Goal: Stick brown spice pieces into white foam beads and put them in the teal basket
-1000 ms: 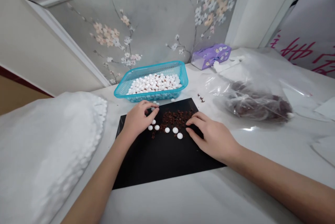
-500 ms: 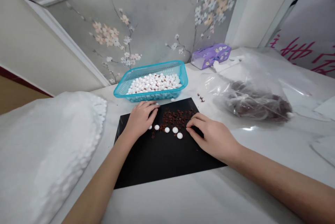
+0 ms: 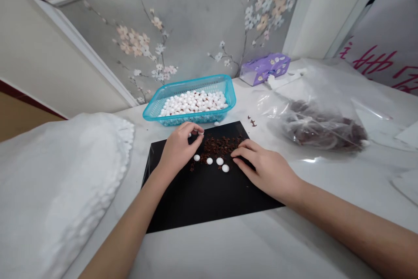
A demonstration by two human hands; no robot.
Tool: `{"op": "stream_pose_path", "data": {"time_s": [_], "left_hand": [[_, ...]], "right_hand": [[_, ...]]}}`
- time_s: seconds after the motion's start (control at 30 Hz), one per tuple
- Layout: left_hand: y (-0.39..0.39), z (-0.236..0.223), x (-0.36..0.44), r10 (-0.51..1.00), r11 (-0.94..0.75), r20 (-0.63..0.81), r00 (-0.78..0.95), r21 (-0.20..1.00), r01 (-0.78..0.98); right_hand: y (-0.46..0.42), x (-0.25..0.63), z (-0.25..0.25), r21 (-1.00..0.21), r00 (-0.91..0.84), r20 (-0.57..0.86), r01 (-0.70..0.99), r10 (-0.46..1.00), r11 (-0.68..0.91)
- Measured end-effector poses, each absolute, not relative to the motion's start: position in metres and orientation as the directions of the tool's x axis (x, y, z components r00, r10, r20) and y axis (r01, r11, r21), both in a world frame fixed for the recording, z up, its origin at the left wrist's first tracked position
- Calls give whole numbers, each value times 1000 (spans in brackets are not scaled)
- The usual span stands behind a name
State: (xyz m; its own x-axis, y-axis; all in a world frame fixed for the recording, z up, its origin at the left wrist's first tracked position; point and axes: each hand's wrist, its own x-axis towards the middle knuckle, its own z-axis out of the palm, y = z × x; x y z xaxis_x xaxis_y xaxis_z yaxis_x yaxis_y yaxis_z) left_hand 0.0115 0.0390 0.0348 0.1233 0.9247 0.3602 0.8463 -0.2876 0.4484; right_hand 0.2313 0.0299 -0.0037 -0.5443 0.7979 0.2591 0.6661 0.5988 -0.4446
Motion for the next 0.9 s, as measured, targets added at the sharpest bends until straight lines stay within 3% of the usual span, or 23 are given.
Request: {"op": "stream_pose_path", "data": {"time_s": [0.13, 0.23, 0.43, 0.67, 0.9], "left_hand": [[30, 26, 36, 929, -233, 356, -100, 774, 589], [21, 16, 53, 921, -235, 330, -205, 894, 382], [11, 12, 65, 921, -254, 313, -233, 934, 249], [5, 16, 72, 995, -72, 69, -68, 997, -41], [3, 15, 72, 998, -41, 38, -48, 997, -69]], "right_hand": [[30, 231, -3, -439, -559, 239, 667, 794, 602], [29, 231, -1, -434, -567, 207, 677, 797, 595], [29, 231, 0, -433, -568, 222, 671, 792, 602], [25, 232, 5, -503, -497, 462, 535, 734, 679], [22, 234, 7, -499, -485, 532, 483, 694, 720]]}}
